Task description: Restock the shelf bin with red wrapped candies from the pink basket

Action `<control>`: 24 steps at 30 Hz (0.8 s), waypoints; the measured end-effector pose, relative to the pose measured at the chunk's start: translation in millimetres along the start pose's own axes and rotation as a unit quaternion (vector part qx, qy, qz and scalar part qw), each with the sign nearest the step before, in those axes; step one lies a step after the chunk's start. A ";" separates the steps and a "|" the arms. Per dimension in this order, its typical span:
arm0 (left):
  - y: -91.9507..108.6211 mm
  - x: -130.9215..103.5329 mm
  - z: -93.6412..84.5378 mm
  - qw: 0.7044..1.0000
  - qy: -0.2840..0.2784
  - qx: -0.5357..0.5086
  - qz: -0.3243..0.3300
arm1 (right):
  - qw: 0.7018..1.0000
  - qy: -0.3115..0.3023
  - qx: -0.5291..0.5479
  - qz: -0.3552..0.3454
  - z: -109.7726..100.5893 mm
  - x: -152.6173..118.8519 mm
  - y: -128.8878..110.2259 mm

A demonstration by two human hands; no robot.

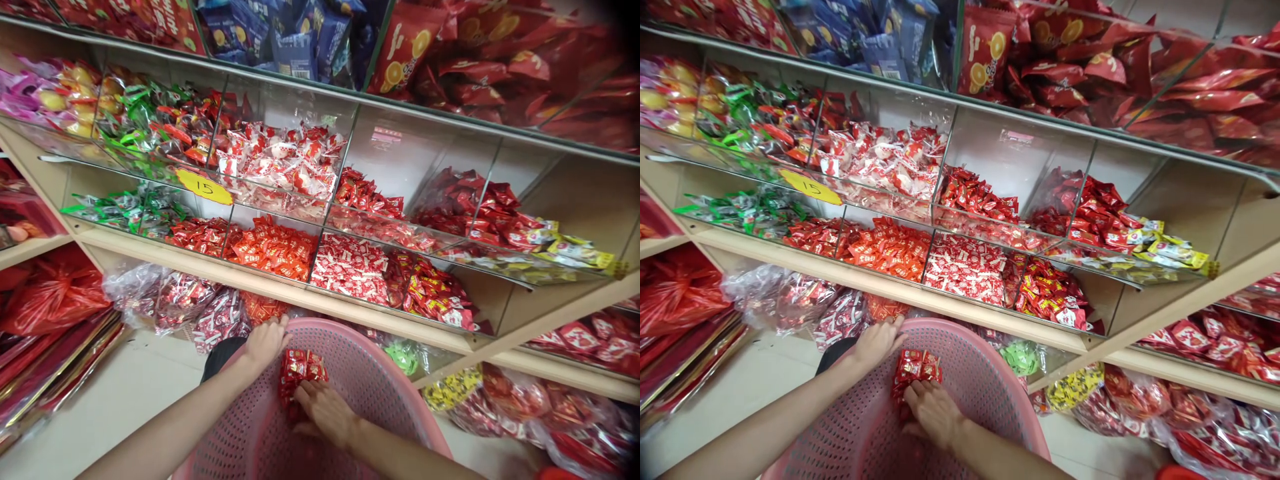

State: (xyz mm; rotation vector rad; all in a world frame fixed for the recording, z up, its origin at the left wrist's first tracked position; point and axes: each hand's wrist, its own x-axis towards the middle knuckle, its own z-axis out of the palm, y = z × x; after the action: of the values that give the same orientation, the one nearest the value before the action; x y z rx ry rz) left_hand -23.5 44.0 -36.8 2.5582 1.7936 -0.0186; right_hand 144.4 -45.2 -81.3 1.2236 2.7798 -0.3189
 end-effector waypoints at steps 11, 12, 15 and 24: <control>-0.5 -2.0 -0.5 1.000 0.001 -0.001 0.000 | 1.000 -0.006 0.000 0.010 2.1 4.5 -1.0; -1.0 -2.2 -0.3 1.000 0.001 -0.001 0.000 | 1.000 -0.005 -0.004 0.010 2.3 5.4 -1.1; -3.0 -2.1 1.8 1.000 0.001 0.001 0.001 | 0.999 0.030 0.000 -0.010 -8.9 6.6 -3.0; -4.9 -2.4 4.4 1.000 0.014 0.010 0.000 | 0.946 0.323 0.000 -0.029 -199.2 -16.8 14.5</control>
State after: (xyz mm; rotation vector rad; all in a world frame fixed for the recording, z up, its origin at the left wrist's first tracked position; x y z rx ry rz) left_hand -28.9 43.3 -41.2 2.5851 1.8136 -0.0002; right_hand 167.1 -3.0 113.3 1.4595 3.3530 0.1113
